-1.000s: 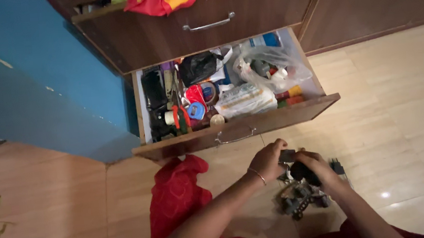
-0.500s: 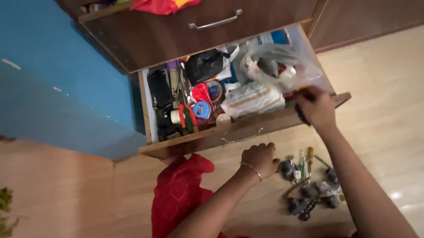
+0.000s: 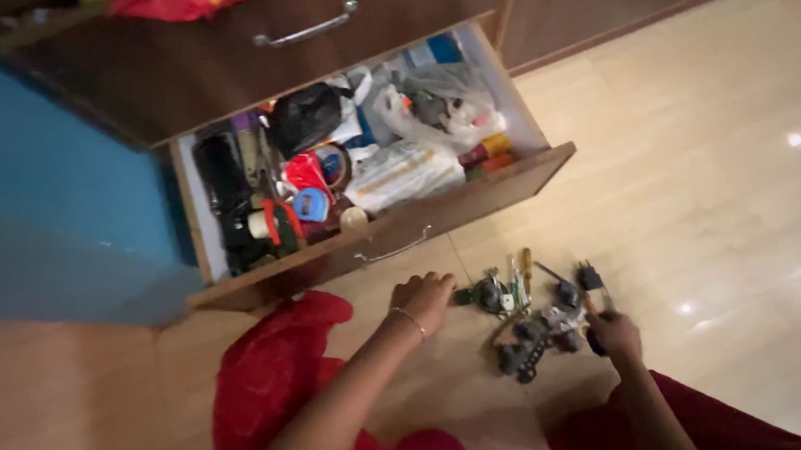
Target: The person sits on the floor and repeatedly picks up small pipe fittings and connectors from a drawer and the floor. They attempt to fit pieces together by hand, sometimes discarding mismatched parts back into the drawer or onto the floor.
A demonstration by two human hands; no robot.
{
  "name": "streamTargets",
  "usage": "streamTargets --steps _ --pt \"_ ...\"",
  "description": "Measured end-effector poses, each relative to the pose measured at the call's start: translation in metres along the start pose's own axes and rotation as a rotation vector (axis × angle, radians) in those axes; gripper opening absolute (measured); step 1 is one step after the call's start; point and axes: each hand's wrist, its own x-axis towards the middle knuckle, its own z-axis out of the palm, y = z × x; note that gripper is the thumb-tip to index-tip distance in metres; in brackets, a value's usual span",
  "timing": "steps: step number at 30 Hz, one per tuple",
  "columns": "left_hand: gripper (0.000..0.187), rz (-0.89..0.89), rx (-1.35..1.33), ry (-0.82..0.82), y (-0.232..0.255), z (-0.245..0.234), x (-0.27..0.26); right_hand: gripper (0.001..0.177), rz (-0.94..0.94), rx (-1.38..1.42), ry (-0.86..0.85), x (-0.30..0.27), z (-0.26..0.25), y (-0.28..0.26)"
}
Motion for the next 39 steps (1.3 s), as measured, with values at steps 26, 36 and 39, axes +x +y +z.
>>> streamTargets --steps 26,36,39 --pt "0.043 -0.196 -0.009 -0.076 -0.051 0.0 -0.024 0.048 0.259 -0.483 -0.012 0.084 0.018 0.073" --pt "0.041 -0.194 -0.063 -0.049 -0.055 -0.009 -0.026 0.037 0.13 -0.499 0.143 0.093 0.049 0.08" --pt "0.044 -0.247 0.003 -0.135 -0.053 -0.012 -0.028 0.041 -0.013 -0.455 0.071 0.076 0.057 0.081"
